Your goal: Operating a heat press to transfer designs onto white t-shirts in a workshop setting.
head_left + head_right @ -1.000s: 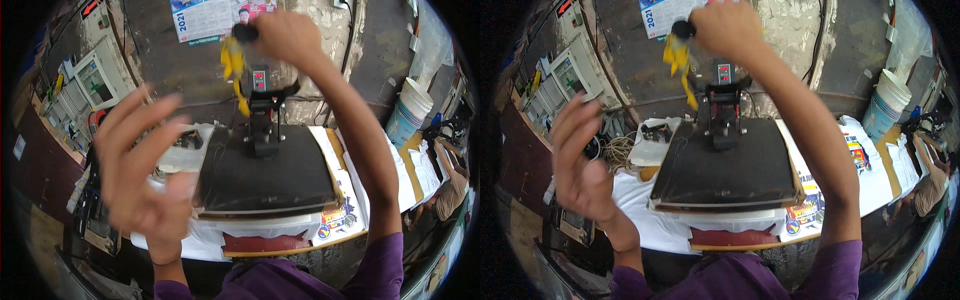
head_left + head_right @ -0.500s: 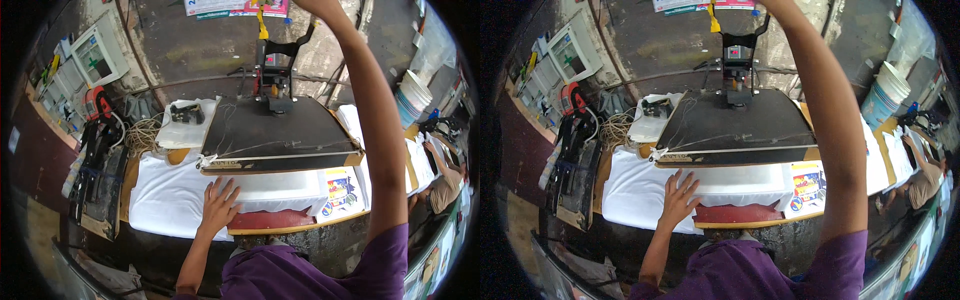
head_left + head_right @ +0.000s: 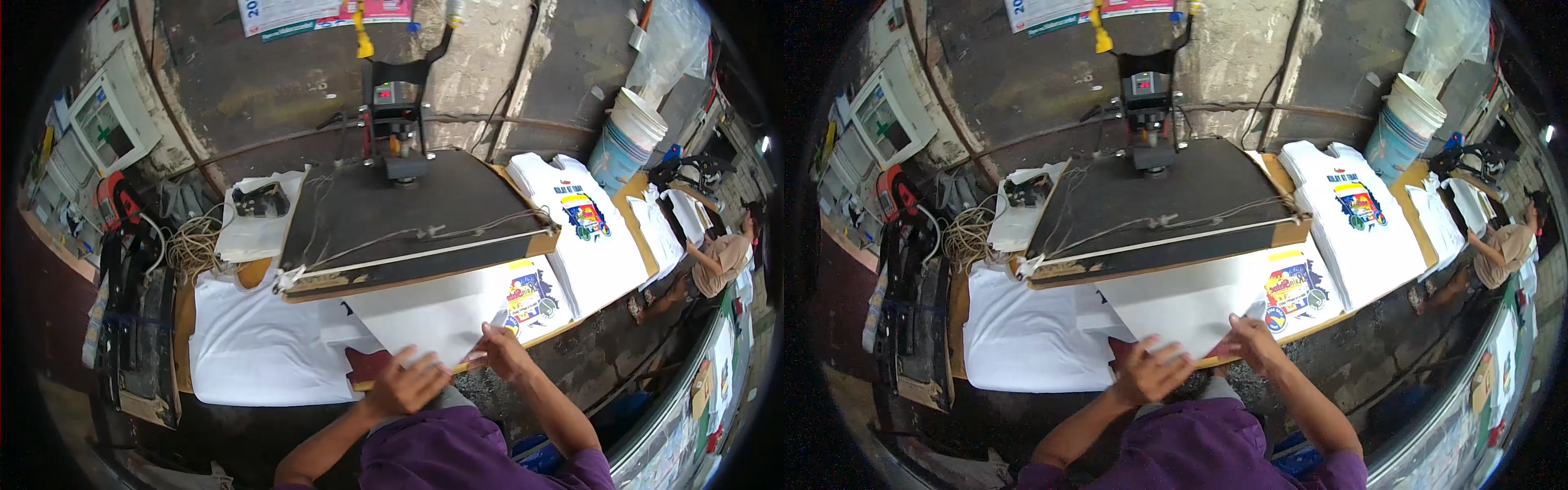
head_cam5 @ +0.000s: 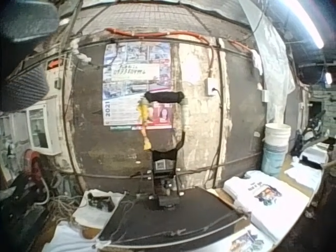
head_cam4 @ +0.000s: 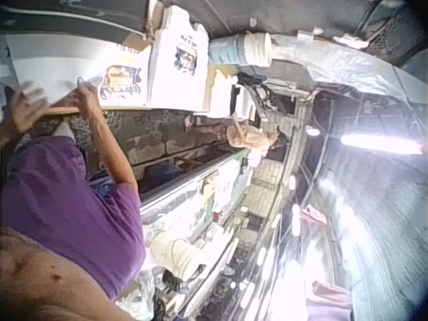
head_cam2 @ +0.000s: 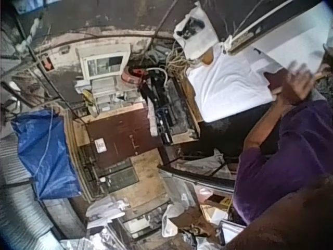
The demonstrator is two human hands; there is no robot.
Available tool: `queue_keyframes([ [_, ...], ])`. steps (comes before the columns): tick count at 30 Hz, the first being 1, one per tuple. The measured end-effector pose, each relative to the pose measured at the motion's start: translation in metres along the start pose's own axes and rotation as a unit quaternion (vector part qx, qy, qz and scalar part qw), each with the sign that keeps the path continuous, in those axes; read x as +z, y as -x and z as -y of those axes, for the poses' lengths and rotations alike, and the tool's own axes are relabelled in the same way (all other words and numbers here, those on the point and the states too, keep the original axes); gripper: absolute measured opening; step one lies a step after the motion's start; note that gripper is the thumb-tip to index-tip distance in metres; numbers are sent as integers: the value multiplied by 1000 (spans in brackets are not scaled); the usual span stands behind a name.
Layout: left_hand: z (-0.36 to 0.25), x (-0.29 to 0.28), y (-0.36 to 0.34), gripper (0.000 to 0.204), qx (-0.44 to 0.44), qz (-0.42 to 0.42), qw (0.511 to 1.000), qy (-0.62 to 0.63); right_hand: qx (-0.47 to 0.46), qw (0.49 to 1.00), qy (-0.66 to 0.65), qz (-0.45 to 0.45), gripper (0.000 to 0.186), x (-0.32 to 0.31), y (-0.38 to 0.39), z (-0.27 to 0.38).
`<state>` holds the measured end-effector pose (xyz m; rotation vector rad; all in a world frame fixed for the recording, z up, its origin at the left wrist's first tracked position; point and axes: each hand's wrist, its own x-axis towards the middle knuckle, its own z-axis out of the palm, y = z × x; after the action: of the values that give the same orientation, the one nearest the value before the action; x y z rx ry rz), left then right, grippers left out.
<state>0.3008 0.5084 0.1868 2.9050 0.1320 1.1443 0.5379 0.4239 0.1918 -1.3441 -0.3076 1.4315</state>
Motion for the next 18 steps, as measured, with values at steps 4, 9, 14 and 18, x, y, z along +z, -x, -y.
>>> queue_keyframes([
  [4, -33, 24, -32, 19, 13, -13, 994, 103, -130, 975, 82, -157, 29, -81, -35, 35],
  [9, -65, 68, -33, 16, -76, -43, 981, 172, -234, 931, 28, -278, 19, -285, -5, 171],
  [14, -94, 138, -14, 14, -269, 17, 948, 166, -374, 891, 75, -245, 17, -291, 47, 269],
  [18, -119, 198, -27, 13, -311, 18, 926, 213, -390, 849, 214, -286, 20, -272, -26, 283],
])
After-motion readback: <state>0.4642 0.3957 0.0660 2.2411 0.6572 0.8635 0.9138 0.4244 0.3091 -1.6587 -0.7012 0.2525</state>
